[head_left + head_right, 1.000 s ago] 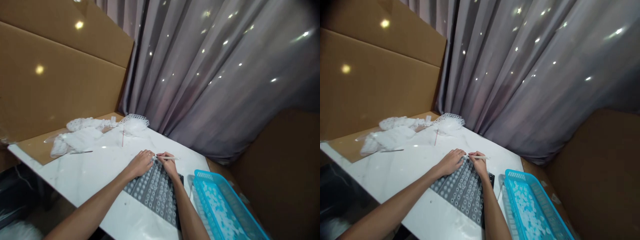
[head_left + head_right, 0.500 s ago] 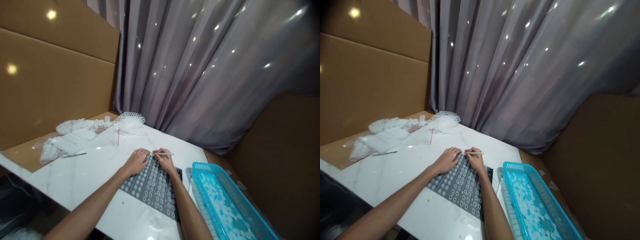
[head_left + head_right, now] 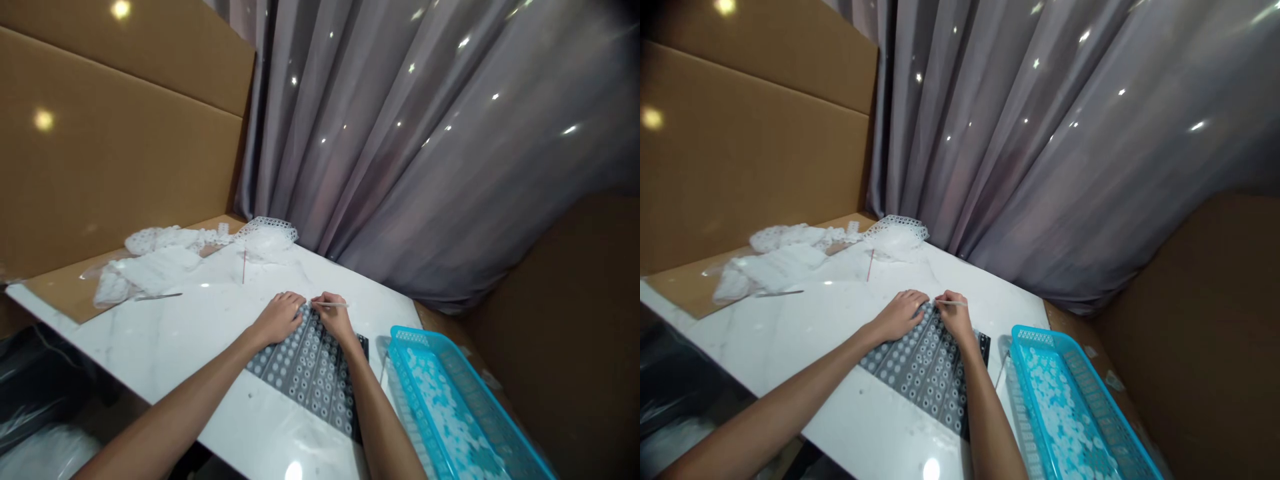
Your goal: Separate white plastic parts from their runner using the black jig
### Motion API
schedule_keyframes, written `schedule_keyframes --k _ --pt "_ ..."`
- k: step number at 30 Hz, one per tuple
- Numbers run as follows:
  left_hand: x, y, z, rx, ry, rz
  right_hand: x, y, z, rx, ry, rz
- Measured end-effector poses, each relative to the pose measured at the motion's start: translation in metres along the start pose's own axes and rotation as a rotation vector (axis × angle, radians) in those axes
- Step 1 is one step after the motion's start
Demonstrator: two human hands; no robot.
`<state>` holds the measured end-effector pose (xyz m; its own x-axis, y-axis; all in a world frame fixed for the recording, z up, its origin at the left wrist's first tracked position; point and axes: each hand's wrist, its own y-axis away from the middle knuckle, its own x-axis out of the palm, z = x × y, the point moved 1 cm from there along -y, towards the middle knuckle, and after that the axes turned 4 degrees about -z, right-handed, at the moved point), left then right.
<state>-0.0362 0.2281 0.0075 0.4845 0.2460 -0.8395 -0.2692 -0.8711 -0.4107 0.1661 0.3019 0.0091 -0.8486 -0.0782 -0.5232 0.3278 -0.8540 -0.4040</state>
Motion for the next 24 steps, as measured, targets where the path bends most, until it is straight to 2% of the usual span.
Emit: schedule_keyframes --k 5,10,19,24 --pt "0.0 0.001 -0.002 -0.002 0.0 -0.001 0.006 0.007 0.005 -0.042 0.17 -0.007" --pt "0.002 0.001 -0.002 -0.006 0.004 -0.007 0.011 0.013 0.007 -0.056 0.21 -0.026" --pt "0.003 0.0 0.0 -0.004 -0.001 -0.008 0.001 0.002 -0.009 0.091 0.001 -0.229" --pt "0.001 0.0 -0.001 -0.013 0.0 -0.015 -0.006 0.004 -0.012 0.115 -0.14 -0.137"
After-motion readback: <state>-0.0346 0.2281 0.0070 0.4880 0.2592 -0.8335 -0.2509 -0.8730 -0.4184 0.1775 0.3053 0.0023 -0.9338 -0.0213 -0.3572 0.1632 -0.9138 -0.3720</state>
